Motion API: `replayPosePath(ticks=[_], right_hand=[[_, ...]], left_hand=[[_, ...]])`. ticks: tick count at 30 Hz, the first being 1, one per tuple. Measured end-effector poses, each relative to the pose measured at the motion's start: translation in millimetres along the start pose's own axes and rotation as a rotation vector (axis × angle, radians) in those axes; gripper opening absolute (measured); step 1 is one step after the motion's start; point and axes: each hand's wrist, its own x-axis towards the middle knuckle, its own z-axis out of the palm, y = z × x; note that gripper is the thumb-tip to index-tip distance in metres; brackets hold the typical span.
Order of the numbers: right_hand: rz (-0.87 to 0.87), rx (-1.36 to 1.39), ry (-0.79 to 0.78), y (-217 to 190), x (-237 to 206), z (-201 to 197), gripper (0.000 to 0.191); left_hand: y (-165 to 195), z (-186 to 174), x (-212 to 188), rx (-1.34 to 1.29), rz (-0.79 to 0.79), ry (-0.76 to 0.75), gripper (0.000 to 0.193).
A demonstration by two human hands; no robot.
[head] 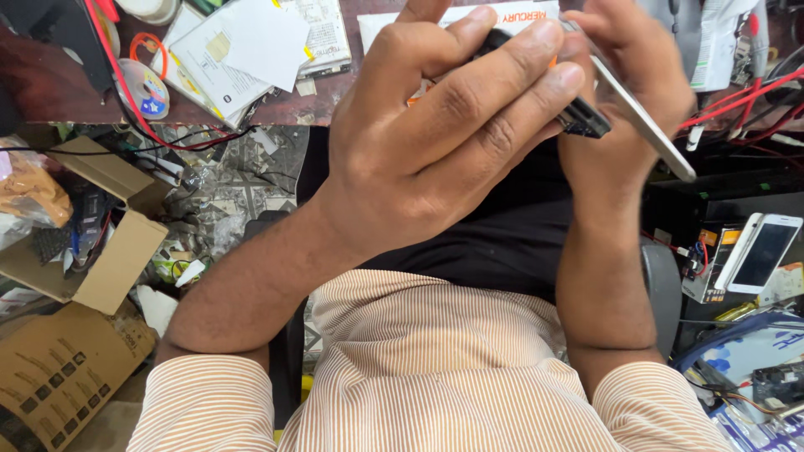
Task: The person cleans the internal components of a disassembled smartphone using a cloth and tweezers. They wipe the battery area and edges, then use tweezers to adjust small parts inside the phone.
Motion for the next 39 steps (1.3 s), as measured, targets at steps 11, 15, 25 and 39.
replayPosePath(ticks=[11,15,25,39], right_hand=[[-0.567,-0.421,-0.192,-40,24,-73,0.034],[-0.618,-0.488,-0.241,-49,35,-73,0.031],[-0.718,-0.531,-0.244,-53,43,-67,0.027],[-0.722,-0.539,-0.233,-62,48,-65,0.024]], left_hand=[[-4,-4,1,-0.026,0.003,0.011,0.043],[-4,-3,0,-0.007,0.014,0.009,0.041],[-4,-3,-1,-0.015,0.001,0.006,0.038],[-3,-11,-2,0.023,-0.019,-0.033,0.044]])
